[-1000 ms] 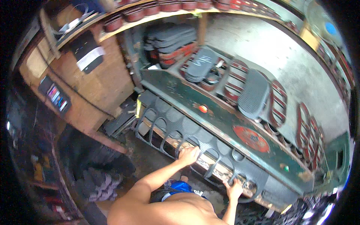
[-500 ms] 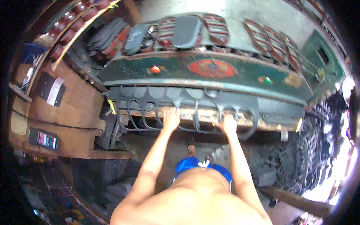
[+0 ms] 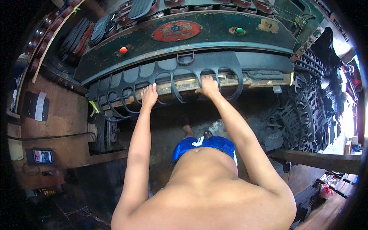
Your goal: The person places a large black rubber sheet onto a green press machine, then repeatedly picks up red slipper frames and black insoles, aligns them on the sheet, and presses them together. The person continues this cycle, stacking finished slippers on the machine's upper shelf.
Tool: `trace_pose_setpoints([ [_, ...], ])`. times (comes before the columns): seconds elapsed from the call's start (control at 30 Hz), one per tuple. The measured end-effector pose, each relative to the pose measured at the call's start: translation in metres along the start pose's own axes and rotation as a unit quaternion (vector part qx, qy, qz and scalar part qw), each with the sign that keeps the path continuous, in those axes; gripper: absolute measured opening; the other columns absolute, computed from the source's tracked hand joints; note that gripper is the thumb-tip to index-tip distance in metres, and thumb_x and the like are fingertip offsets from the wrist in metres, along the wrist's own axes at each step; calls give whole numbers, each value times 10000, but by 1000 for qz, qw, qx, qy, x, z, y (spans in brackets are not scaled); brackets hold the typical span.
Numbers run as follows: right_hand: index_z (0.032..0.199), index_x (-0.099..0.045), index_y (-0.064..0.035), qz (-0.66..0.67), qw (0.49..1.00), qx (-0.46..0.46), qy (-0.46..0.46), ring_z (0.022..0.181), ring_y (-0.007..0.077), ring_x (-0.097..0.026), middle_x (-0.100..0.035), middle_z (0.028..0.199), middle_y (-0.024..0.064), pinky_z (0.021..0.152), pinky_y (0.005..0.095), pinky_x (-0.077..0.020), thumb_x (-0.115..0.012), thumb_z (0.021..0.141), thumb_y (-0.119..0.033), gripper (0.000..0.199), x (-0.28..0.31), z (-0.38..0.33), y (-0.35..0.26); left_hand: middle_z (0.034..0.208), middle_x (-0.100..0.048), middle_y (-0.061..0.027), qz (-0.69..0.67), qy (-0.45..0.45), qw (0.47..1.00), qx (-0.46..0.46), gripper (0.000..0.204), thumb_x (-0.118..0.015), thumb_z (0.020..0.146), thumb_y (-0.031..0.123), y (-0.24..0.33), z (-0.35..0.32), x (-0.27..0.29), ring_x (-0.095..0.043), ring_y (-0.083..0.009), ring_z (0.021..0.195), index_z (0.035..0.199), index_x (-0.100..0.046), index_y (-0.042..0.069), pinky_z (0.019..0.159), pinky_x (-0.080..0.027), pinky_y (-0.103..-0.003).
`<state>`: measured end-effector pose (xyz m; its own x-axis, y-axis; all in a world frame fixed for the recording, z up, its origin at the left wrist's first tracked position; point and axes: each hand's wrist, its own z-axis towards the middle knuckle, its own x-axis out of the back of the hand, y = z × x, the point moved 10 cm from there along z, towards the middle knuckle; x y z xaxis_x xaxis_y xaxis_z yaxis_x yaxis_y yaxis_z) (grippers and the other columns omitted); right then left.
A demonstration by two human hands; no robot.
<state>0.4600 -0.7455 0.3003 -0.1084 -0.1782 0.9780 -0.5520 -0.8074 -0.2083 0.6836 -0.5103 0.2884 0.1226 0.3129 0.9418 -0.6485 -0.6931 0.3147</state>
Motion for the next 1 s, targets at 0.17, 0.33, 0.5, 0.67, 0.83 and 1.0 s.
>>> trace_pose_setpoints([
  [0.17, 1133, -697, -9, 35, 995, 38, -86, 1085, 365, -690, -720, 1131, 215, 914, 466, -571, -914, 631, -514, 745, 5, -40, -6, 1092, -650, -273, -20, -18, 1000, -4, 479, -386, 1087, 398, 6, -56, 15, -577, -459, 1117, 1026, -611, -21, 1001, -390, -562],
  [0.33, 933, -758, -25, 25, 979, 46, -196, 912, 373, -743, -759, 972, 197, 803, 459, -592, -889, 624, -604, 669, 41, -52, -20, 1027, -558, -261, 10, 178, 978, 111, 303, -656, 965, 222, 33, -112, 95, -600, -429, 937, 1051, -541, -45, 887, -449, -532],
  [0.5, 1154, -640, 16, 84, 965, 246, 36, 1168, 351, -569, -600, 1195, 194, 1016, 434, -474, -902, 575, -528, 837, 84, -21, -96, 988, -567, -148, -431, 129, 877, 171, 297, -596, 1012, 143, 76, -87, 44, -587, -209, 751, 1221, -462, -20, 729, -507, -392],
  [0.67, 1154, -655, 35, 115, 960, 238, -97, 1116, 353, -545, -578, 1127, 179, 982, 442, -463, -908, 652, -442, 737, 60, -18, -103, 898, -622, -102, -388, 119, 908, 104, 232, -529, 1053, 108, 98, -62, 10, -622, -166, 706, 1235, -421, 11, 661, -517, -321],
  [0.83, 1189, -652, 68, 435, 877, 132, -155, 1110, 313, -613, -616, 1170, 200, 972, 422, -494, -871, 731, -457, 730, 128, -8, -49, 821, -664, -144, -390, 83, 907, 133, 257, -558, 1027, 116, 90, -80, -3, -652, -221, 684, 1233, -462, -3, 638, -514, -369],
  [1.0, 1325, -577, 2, 904, 235, -141, -327, 1095, 229, -650, -656, 1250, 127, 965, 386, -548, -596, 1027, -250, 391, 107, -48, -41, 896, -672, -79, -544, -34, 812, 207, 204, -460, 1103, 174, 109, -79, 9, -626, -120, 752, 1164, -562, 8, 629, -501, -270],
])
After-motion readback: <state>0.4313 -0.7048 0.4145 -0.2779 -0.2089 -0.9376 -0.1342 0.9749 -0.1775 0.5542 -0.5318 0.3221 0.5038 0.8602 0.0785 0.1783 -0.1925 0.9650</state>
